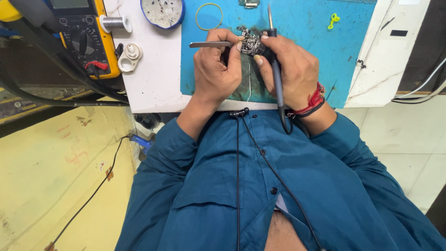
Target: The person solders components on a small circuit board at a workbench, holding the board steady with one hand while applying a soldering iron with the other. They reposition the board, use a metal tool to hold or adjust parts, and continue soldering different points on the board.
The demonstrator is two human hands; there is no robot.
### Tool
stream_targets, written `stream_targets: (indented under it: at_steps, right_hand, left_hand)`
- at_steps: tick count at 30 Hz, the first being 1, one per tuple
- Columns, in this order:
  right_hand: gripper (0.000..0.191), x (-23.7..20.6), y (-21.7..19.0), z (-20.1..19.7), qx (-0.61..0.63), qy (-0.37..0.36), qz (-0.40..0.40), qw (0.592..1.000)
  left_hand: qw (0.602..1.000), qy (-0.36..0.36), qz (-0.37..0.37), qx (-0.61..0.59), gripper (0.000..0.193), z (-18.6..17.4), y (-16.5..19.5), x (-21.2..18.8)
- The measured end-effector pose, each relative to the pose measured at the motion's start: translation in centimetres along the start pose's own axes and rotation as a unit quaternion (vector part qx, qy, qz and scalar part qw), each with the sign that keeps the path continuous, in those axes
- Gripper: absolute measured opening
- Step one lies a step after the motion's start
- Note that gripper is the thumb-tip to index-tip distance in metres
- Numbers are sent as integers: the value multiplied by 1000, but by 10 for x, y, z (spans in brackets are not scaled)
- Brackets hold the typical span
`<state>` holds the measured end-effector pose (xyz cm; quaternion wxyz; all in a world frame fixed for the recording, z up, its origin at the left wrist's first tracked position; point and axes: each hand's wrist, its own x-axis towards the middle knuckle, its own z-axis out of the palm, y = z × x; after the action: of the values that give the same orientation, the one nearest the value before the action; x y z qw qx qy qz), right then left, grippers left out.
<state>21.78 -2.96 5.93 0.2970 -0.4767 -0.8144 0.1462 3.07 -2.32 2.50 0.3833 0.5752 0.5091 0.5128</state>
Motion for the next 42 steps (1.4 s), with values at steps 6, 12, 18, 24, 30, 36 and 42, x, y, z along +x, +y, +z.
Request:
stream_targets:
  at_steps: [6, 12, 18, 24, 30, 36, 42]
  right_hand:
    - [29, -4, 0, -1, 22, -1, 10, 1000]
    - [30, -13, 7, 2, 115, 54, 86, 988]
    - [16, -18, 12, 1, 90, 53, 22, 994]
    - [13, -15, 11, -1, 92, 26, -3, 995]
    - [13, -13, 9, 0, 90, 27, -14, 995]
    - [12, -12, 9, -1, 88, 26, -14, 996]
    - [12, -12, 9, 1, 90, 29, -14, 995]
  left_hand:
    - [1000, 2, -7, 4, 15, -1, 0, 0]
    - [1000, 1, -3, -18, 15, -1, 2, 0]
    - [1000, -14, -12, -6, 14, -4, 3, 0]
    - [1000, -16, -14, 0, 14, -3, 5, 0]
    - [1000, -16, -9, 5, 15, -3, 4, 0]
    - [1000, -18, -9, 6, 15, -3, 4, 0]
    - [1000, -15, 0, 11, 14, -4, 4, 0]
